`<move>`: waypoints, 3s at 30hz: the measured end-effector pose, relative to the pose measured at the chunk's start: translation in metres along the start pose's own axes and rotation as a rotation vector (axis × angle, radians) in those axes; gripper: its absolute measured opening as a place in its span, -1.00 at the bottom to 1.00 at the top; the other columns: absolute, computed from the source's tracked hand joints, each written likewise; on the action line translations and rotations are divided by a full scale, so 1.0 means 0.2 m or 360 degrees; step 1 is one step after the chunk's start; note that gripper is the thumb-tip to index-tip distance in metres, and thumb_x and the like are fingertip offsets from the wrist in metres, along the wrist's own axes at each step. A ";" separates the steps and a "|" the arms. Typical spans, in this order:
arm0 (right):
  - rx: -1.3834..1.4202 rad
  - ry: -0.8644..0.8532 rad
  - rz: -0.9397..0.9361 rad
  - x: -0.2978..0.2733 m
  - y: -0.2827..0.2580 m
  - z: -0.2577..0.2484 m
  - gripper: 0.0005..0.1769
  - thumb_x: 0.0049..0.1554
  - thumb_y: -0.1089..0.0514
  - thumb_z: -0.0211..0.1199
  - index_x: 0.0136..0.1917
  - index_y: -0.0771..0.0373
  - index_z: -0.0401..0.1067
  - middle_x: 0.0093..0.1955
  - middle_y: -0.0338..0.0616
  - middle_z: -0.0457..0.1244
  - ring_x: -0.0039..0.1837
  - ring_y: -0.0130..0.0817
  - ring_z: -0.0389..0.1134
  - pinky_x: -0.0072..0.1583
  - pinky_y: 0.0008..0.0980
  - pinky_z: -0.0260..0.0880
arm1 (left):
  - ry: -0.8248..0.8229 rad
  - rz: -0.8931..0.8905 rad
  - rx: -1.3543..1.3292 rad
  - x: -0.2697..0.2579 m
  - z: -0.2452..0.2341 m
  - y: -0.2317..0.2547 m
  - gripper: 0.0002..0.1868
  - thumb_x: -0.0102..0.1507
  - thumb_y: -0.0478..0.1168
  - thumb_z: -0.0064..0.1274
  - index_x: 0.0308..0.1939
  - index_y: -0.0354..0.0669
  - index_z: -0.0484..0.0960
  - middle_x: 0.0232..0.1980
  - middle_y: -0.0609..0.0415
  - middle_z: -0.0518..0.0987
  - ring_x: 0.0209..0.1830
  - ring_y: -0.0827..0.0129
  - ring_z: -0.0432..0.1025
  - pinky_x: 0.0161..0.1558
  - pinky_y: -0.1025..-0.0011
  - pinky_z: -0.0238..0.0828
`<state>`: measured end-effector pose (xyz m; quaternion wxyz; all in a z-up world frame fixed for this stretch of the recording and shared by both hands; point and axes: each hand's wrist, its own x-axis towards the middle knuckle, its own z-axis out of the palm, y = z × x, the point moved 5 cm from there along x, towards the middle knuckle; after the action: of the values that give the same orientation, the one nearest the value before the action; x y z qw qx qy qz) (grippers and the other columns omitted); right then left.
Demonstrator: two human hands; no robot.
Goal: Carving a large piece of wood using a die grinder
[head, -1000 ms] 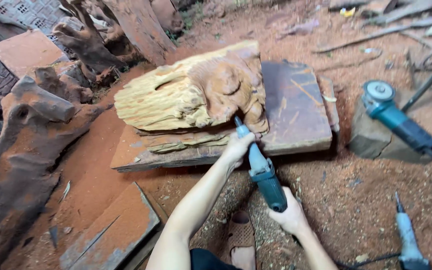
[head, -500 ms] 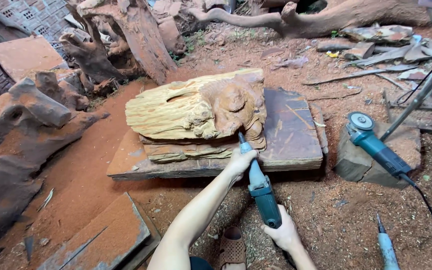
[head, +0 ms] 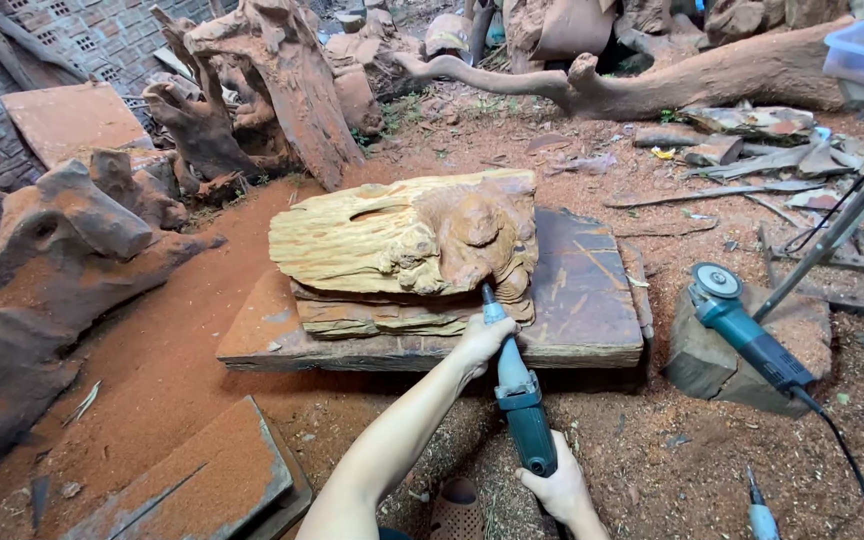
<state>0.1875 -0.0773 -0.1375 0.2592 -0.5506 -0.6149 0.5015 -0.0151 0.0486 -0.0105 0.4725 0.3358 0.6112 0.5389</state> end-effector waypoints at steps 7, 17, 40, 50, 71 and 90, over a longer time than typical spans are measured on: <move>-0.0003 0.0033 -0.0042 0.03 0.03 0.01 -0.22 -0.25 -0.02 0.54 0.25 -0.04 0.38 -0.08 -0.26 0.42 -0.05 -0.32 0.39 0.06 -0.36 0.37 | 0.0037 -0.0024 -0.0060 -0.01 0.01 0.01 -0.89 0.03 -0.27 0.11 -0.43 -0.05 0.49 -0.46 0.13 0.45 -0.46 0.44 0.31 -0.39 0.45 0.25; -0.0068 -0.0010 0.0035 0.05 -0.02 -0.03 -0.22 -0.21 -0.05 0.52 0.28 -0.08 0.35 -0.05 -0.25 0.43 -0.02 -0.29 0.42 0.08 -0.32 0.38 | 0.0039 -0.0076 -0.0117 -0.02 0.03 0.05 -0.87 0.04 -0.29 0.15 -0.45 -0.05 0.48 -0.49 0.11 0.45 -0.49 0.44 0.32 -0.40 0.45 0.29; -0.0218 -0.0099 -0.0129 0.28 0.02 -0.26 -0.14 -0.24 -0.04 0.53 0.33 -0.11 0.34 0.00 -0.28 0.45 0.05 -0.32 0.45 0.16 -0.32 0.38 | 0.0024 -0.0062 -0.0629 -0.01 0.18 0.11 -0.87 0.19 -0.44 0.09 -0.44 -0.33 0.47 -0.47 -0.14 0.54 -0.54 0.24 0.48 -0.45 0.35 0.51; -0.0360 -0.0148 -0.0192 0.40 0.01 -0.42 -0.07 -0.26 -0.06 0.53 0.39 -0.18 0.31 0.03 -0.29 0.48 0.09 -0.32 0.49 0.18 -0.31 0.42 | -0.0002 -0.0056 -0.0793 0.08 0.23 0.05 -0.93 0.14 -0.46 0.02 -0.43 -0.32 0.47 -0.50 -0.11 0.49 -0.56 0.22 0.47 -0.44 0.31 0.53; -0.0354 -0.0173 -0.0089 0.32 -0.17 -0.55 -0.09 -0.22 0.02 0.54 0.39 -0.18 0.31 0.05 -0.24 0.48 0.08 -0.30 0.47 0.19 -0.29 0.40 | 0.0019 -0.0122 -0.0796 0.07 0.23 0.09 -0.94 0.15 -0.40 0.04 -0.41 -0.28 0.48 -0.46 -0.06 0.56 -0.52 0.24 0.51 -0.36 0.31 0.61; -0.0494 -0.0157 -0.0064 0.28 -0.19 -0.56 -0.12 -0.22 -0.05 0.52 0.37 -0.24 0.30 0.01 -0.23 0.49 0.06 -0.27 0.50 0.14 -0.31 0.40 | 0.0001 -0.0229 -0.0970 0.08 0.23 0.06 -0.93 0.13 -0.45 0.02 -0.37 -0.32 0.43 -0.43 -0.14 0.56 -0.49 0.23 0.49 -0.35 0.30 0.62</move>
<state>0.2543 0.0166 -0.0760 0.1505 -0.5462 -0.7080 0.4216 0.0216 0.0815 -0.0016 0.5880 0.1344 0.4439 0.6626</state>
